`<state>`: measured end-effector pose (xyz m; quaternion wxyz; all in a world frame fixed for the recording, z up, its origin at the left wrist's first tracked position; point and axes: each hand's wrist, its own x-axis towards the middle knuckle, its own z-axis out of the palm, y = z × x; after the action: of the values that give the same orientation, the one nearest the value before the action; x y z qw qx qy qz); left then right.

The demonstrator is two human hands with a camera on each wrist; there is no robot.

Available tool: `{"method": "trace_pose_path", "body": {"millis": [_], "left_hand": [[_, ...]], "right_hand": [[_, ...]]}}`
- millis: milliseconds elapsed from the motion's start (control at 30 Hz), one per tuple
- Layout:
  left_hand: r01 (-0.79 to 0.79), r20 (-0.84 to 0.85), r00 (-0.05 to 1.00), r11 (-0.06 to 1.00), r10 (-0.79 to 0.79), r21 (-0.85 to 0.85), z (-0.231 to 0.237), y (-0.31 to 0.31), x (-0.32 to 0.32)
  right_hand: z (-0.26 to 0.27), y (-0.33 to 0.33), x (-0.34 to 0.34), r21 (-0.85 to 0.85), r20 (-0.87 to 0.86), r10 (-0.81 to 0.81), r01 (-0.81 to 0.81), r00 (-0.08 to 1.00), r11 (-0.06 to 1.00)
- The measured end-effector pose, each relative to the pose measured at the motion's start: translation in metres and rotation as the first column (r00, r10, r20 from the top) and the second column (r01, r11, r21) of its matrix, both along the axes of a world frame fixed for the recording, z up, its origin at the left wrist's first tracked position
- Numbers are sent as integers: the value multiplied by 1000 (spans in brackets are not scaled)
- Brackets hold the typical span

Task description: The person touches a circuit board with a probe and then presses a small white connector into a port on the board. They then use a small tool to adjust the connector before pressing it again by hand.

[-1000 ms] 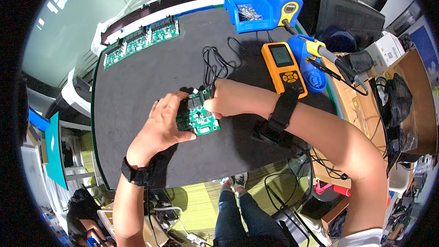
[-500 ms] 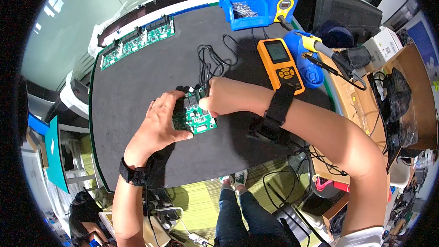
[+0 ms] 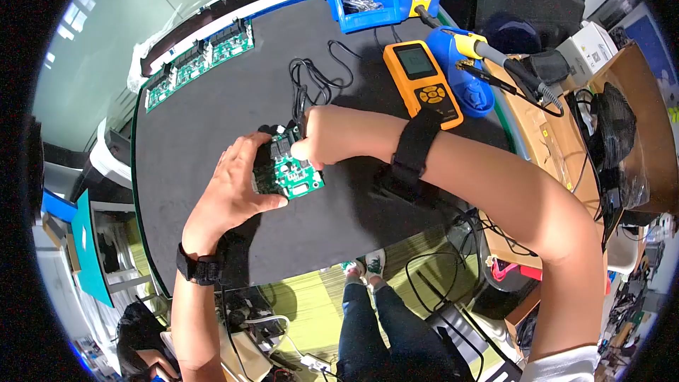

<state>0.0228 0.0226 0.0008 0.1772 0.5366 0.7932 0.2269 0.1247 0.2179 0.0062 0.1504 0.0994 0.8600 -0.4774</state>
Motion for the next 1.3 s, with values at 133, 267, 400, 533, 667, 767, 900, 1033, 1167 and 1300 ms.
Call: {"method": "trace_pose_path", "body": {"millis": [133, 267, 400, 533, 667, 767, 900, 1033, 1167, 1300], "left_hand": [[-1, 3, 1000, 1000, 1, -1, -1, 1, -1], [-30, 25, 999, 999, 31, -45, -2, 0, -1], [-11, -1, 1000, 999, 11, -43, 2, 1, 0], [-18, 15, 1000, 999, 18, -49, 3, 2, 0], [-14, 2, 1000, 999, 14, -41, 2, 1, 0], [-33, 52, 998, 998, 35, -44, -1, 0, -1], [-4, 11, 1000, 1000, 4, -1, -1, -1, -1], [-14, -40, 999, 999, 13, -31, 0, -1, 1], [-40, -28, 999, 992, 37, -116, 5, 1, 2], [-60, 8, 998, 988, 62, -143, 6, 3, 2]], "right_hand": [[-2, 1, -2, -11, 17, 8, -7, 1000, 1000], [-6, 2, 0, 29, -62, -3, 5, 998, 1000], [-16, 6, 0, 53, -161, 29, -20, 987, 998], [-21, 6, 1, 101, -276, 55, -29, 959, 995], [-25, 7, 1, 73, -330, 57, -34, 942, 997], [-24, 6, 1, 60, -255, 18, -2, 967, 998], [-21, 3, 2, 60, -217, -14, 28, 976, 998], [-14, -2, 10, 237, -224, -111, 164, 968, 958], [-4, -7, 14, 169, -148, -191, 215, 970, 962], [-14, -14, 19, 193, -149, -238, 264, 960, 945]]}}
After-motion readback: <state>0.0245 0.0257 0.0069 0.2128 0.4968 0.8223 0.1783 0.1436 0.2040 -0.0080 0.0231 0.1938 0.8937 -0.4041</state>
